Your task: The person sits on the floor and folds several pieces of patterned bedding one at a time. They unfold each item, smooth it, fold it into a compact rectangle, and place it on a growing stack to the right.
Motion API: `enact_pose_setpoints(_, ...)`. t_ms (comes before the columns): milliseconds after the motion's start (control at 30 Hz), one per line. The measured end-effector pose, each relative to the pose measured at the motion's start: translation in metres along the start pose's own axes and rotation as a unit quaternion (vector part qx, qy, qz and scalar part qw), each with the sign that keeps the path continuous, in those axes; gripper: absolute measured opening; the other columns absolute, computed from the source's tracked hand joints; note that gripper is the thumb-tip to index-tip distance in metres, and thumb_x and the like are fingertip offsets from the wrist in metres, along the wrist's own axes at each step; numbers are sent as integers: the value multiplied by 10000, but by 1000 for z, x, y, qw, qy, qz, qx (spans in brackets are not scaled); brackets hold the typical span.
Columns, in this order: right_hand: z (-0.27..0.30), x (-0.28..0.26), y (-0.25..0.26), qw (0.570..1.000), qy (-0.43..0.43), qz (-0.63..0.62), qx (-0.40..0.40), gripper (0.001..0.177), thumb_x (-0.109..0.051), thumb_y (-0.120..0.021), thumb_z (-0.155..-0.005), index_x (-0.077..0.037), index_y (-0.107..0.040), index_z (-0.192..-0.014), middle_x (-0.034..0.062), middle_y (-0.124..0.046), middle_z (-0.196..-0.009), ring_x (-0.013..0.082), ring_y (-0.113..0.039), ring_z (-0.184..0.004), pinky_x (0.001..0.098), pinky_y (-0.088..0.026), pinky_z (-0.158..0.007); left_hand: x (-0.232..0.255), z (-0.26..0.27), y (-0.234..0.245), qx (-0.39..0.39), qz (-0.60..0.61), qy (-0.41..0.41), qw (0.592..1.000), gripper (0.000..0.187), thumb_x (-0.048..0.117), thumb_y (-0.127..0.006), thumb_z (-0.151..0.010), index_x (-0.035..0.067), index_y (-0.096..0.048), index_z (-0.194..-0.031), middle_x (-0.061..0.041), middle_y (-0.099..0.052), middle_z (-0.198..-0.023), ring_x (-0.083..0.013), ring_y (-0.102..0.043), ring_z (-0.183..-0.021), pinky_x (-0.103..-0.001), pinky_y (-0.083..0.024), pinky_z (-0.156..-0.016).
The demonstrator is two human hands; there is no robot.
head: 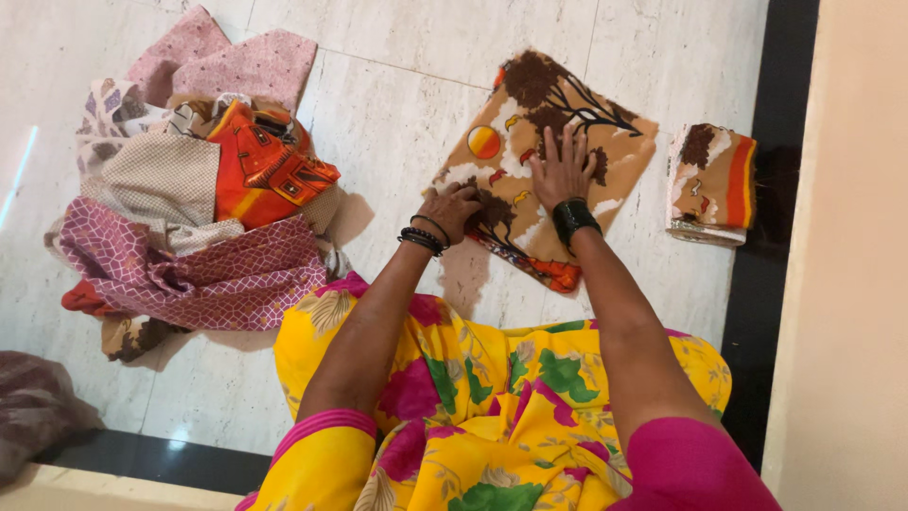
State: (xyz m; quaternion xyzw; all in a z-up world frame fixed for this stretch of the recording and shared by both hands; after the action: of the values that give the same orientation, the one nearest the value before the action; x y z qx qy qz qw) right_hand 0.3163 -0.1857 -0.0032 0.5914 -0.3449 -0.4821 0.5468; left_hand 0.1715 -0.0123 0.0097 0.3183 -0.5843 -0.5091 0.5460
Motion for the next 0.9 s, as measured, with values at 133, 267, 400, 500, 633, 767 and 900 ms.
enact_pose_setpoints(133,-2,-43,8,1000,7,14,6,730,-588,-404,-1032,-252,-212,-1651,177,-81,-1701,446,-58,-1539,644,-51,-1217,-19,0,7,0,-16,22,1000,490,139,-696,-804,268,-685,-1277,27,-524,-1483,-251,-457,-1364,-539,-446,-1009)
enact_pose_setpoints(267,55,-117,-14,992,123,36,11,686,-535,-456,-1035,-240,-306,-1635,184,-157,-1701,451,-110,-1558,646,-101,-1223,-39,-1,22,13,34,60,998,475,201,-738,-776,238,-683,-1247,1,-532,-1431,-255,-437,-1400,-525,-452,-1013)
enact_pose_setpoints(400,112,-167,-17,969,240,-19,46,672,-490,-558,-1010,-130,-405,-1556,208,-218,-1658,465,-169,-1515,638,-152,-1180,-50,4,33,41,52,59,996,656,265,-825,-641,197,-662,-1273,-43,-514,-1451,-298,-433,-1379,-560,-432,-977)
enact_pose_setpoints(500,145,-162,-12,959,274,-70,21,634,-345,-636,-951,-114,-466,-1516,188,-284,-1650,414,-273,-1513,574,-235,-1212,-61,9,22,23,59,85,994,463,129,-699,-814,219,-676,-1267,-3,-553,-1448,-253,-494,-1374,-533,-455,-1037)
enact_pose_setpoints(633,185,-115,20,955,281,-96,19,587,-260,-727,-926,-83,-505,-1440,215,-384,-1569,397,-429,-1404,540,-327,-1170,-70,7,8,-7,65,96,993,504,55,-656,-787,238,-681,-1256,3,-546,-1455,-278,-517,-1328,-539,-442,-1037)
enact_pose_setpoints(767,208,-42,50,989,119,-87,7,632,-233,-772,-868,-85,-504,-1422,210,-507,-1386,407,-528,-1291,494,-468,-1071,-83,13,6,24,119,105,987,420,57,-669,-764,231,-727,-1141,-14,-527,-1472,-288,-527,-1295,-539,-447,-1014)
enact_pose_setpoints(900,228,-5,31,991,-6,-69,-116,862,-303,-879,-738,-92,-417,-1434,264,-469,-1268,452,-563,-1110,489,-513,-925,-89,28,-5,-1,99,131,986,168,118,-665,-881,208,-772,-974,-5,-585,-1411,-282,-559,-1295,-526,-475,-1029)
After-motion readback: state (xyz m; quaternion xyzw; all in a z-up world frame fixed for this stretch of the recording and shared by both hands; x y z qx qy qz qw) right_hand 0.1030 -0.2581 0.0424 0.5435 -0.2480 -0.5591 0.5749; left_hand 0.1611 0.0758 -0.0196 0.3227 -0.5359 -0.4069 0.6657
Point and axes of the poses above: each hand's wrist, its own z-axis away from the middle knuckle, its own y-axis out of the back of the hand, x = y × z, the point moved 9 cm from there along -z, towards the middle knuckle
